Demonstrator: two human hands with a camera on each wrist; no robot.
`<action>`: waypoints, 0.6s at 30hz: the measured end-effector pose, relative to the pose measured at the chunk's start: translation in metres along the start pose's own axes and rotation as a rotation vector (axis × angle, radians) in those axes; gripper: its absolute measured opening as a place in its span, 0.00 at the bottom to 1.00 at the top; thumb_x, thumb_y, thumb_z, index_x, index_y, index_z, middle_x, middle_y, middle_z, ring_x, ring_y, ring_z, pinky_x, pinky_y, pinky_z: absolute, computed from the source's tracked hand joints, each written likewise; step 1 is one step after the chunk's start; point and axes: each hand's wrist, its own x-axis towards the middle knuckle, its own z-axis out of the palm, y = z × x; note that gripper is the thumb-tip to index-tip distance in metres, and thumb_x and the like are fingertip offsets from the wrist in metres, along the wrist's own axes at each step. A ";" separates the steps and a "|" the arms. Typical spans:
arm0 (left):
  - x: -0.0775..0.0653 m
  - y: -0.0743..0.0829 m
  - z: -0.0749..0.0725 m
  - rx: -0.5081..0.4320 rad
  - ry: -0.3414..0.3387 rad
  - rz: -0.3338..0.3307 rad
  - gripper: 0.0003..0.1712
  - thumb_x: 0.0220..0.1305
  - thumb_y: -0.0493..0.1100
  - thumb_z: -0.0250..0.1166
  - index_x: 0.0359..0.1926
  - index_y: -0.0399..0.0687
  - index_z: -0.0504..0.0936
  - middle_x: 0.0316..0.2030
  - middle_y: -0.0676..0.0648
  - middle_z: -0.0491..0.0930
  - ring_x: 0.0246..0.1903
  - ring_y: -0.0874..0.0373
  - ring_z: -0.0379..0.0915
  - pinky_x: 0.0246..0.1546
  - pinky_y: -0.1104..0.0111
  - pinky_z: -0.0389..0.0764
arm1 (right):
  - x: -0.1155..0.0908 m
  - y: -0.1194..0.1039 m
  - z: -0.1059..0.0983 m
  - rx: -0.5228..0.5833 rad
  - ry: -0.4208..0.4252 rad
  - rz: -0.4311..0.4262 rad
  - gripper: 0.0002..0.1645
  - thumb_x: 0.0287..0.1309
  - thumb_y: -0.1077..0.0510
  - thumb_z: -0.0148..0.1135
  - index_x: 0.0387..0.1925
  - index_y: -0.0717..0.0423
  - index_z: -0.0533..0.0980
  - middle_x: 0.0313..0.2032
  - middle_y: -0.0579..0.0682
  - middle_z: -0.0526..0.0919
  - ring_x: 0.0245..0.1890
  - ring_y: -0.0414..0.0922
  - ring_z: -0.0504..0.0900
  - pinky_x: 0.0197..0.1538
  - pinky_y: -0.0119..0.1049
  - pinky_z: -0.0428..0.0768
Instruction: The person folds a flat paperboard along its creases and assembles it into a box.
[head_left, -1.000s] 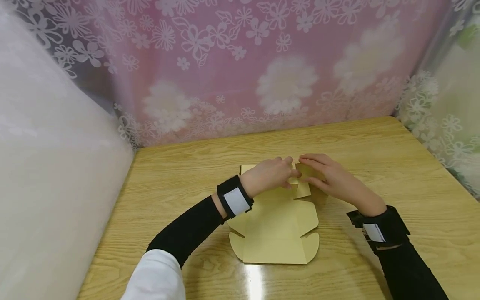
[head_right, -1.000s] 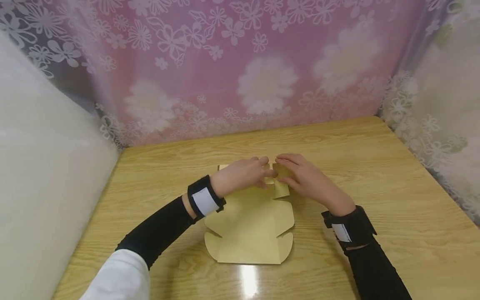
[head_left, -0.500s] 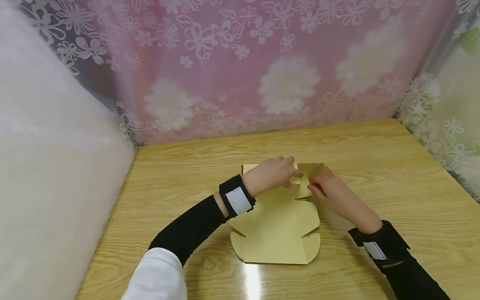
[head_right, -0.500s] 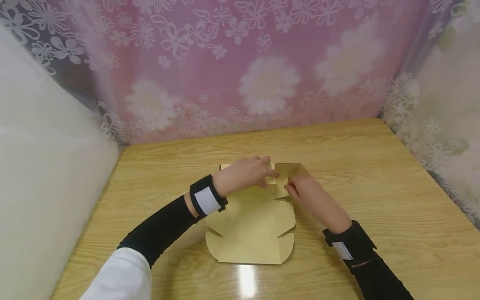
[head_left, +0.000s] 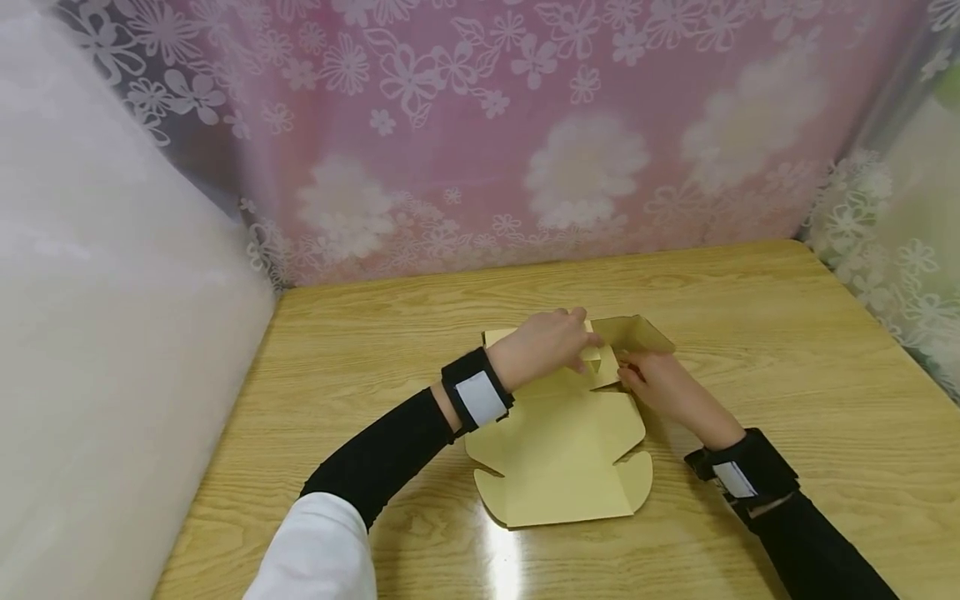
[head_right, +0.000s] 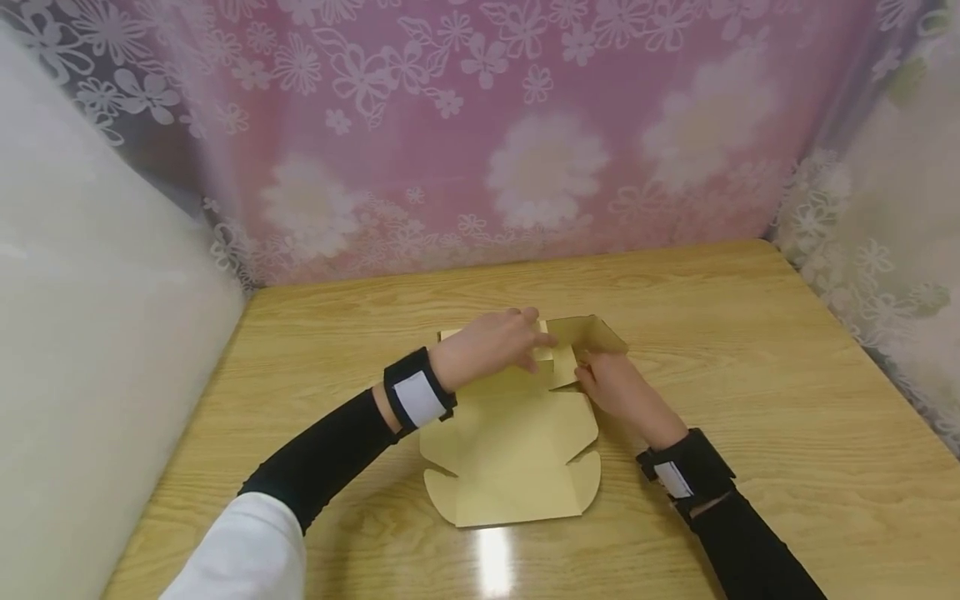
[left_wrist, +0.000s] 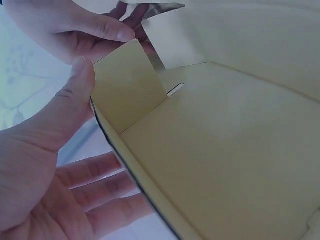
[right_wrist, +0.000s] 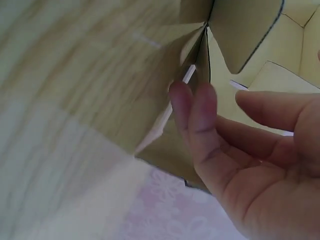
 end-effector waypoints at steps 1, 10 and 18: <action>0.000 0.000 0.000 -0.002 -0.001 0.000 0.30 0.65 0.59 0.62 0.67 0.64 0.77 0.54 0.46 0.78 0.44 0.55 0.79 0.40 0.70 0.83 | 0.001 0.000 0.000 0.017 -0.013 0.014 0.09 0.69 0.67 0.56 0.41 0.72 0.80 0.22 0.47 0.75 0.20 0.39 0.69 0.26 0.32 0.68; 0.001 0.000 -0.001 -0.005 -0.021 -0.012 0.31 0.65 0.59 0.62 0.68 0.64 0.76 0.52 0.47 0.77 0.43 0.56 0.79 0.39 0.71 0.83 | 0.005 -0.001 -0.006 0.281 -0.114 0.091 0.22 0.73 0.67 0.51 0.59 0.83 0.70 0.38 0.66 0.86 0.36 0.55 0.88 0.40 0.42 0.86; 0.001 0.000 -0.003 -0.057 -0.024 -0.022 0.31 0.64 0.58 0.63 0.68 0.63 0.76 0.53 0.46 0.77 0.43 0.56 0.78 0.39 0.69 0.83 | 0.004 -0.005 -0.008 0.333 -0.124 0.070 0.24 0.72 0.67 0.52 0.60 0.85 0.67 0.41 0.69 0.85 0.40 0.58 0.87 0.42 0.41 0.86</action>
